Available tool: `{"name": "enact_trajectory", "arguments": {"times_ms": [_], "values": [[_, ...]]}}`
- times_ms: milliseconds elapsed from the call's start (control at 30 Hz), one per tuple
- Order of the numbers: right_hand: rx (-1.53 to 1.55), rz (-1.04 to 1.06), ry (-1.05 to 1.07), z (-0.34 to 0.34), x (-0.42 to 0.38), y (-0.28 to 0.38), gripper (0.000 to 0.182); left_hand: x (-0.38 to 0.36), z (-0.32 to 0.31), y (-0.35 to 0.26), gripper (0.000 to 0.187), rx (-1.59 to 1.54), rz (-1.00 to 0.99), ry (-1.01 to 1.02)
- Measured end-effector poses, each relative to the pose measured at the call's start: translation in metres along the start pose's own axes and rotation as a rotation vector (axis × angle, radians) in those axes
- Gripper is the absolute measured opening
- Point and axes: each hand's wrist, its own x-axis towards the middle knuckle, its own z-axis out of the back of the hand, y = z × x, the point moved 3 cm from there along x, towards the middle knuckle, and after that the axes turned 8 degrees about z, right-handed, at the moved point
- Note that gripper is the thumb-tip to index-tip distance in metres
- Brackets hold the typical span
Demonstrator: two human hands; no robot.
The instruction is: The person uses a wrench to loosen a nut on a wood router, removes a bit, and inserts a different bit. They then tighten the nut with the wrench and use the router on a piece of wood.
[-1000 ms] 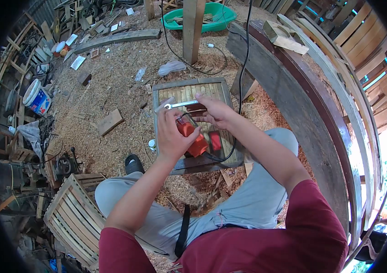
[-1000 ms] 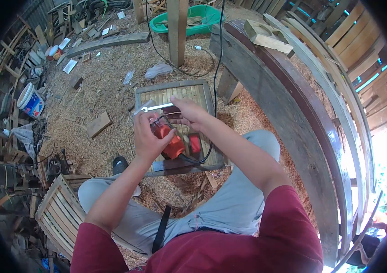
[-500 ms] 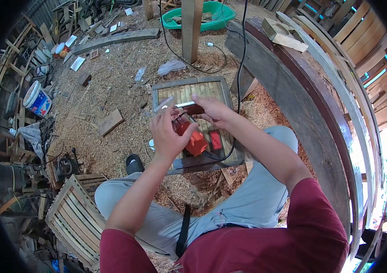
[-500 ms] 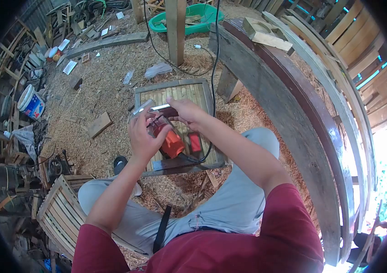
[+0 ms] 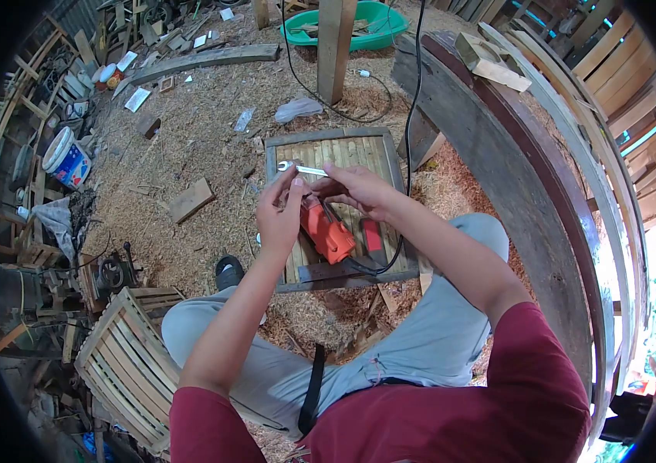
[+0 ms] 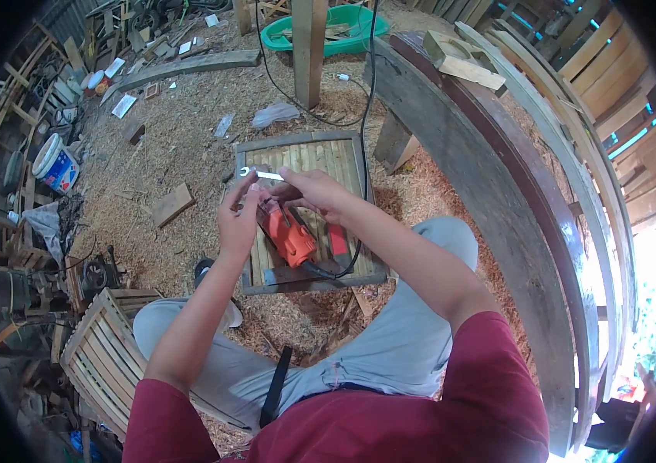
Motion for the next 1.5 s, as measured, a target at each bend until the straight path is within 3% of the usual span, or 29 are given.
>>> {"name": "enact_trajectory", "arguments": {"times_ms": [67, 267, 367, 467, 667, 767, 867, 1267, 1500], "values": [[0.046, 0.018, -0.021, -0.004, -0.004, 0.003, 0.053, 0.001, -0.005, -0.007, 0.037, -0.326, 0.180, 0.060], [0.062, -0.009, 0.000, 0.005, 0.007, -0.009, 0.054, 0.004, -0.001, -0.035, 0.022, -0.486, 0.260, -0.179], [0.036, 0.042, 0.063, 0.000, 0.005, -0.008, 0.054, 0.020, 0.012, -0.007, 0.012, -0.514, 0.212, -0.210], [-0.074, 0.081, 0.071, 0.002, 0.007, -0.013, 0.051, 0.011, 0.032, 0.005, 0.013, -0.391, 0.219, -0.212], [-0.220, 0.132, 0.058, 0.009, 0.008, -0.017, 0.038, -0.051, 0.034, 0.032, 0.021, -0.442, 0.675, -0.345], [-0.335, 0.211, 0.059, 0.010, 0.006, -0.016, 0.033, -0.076, 0.012, 0.024, 0.027, -0.357, 0.771, -0.170], [-0.385, 0.166, 0.004, 0.008, 0.002, -0.011, 0.029, -0.078, -0.001, 0.026, 0.035, -0.239, 0.672, -0.042], [-0.360, 0.290, -0.185, 0.023, 0.013, -0.024, 0.031, -0.055, -0.009, 0.047, 0.048, -0.224, 0.495, -0.066], [-0.108, 0.056, -0.110, 0.027, 0.014, -0.032, 0.028, -0.050, -0.004, 0.031, 0.060, -0.038, 0.384, -0.072]]}}
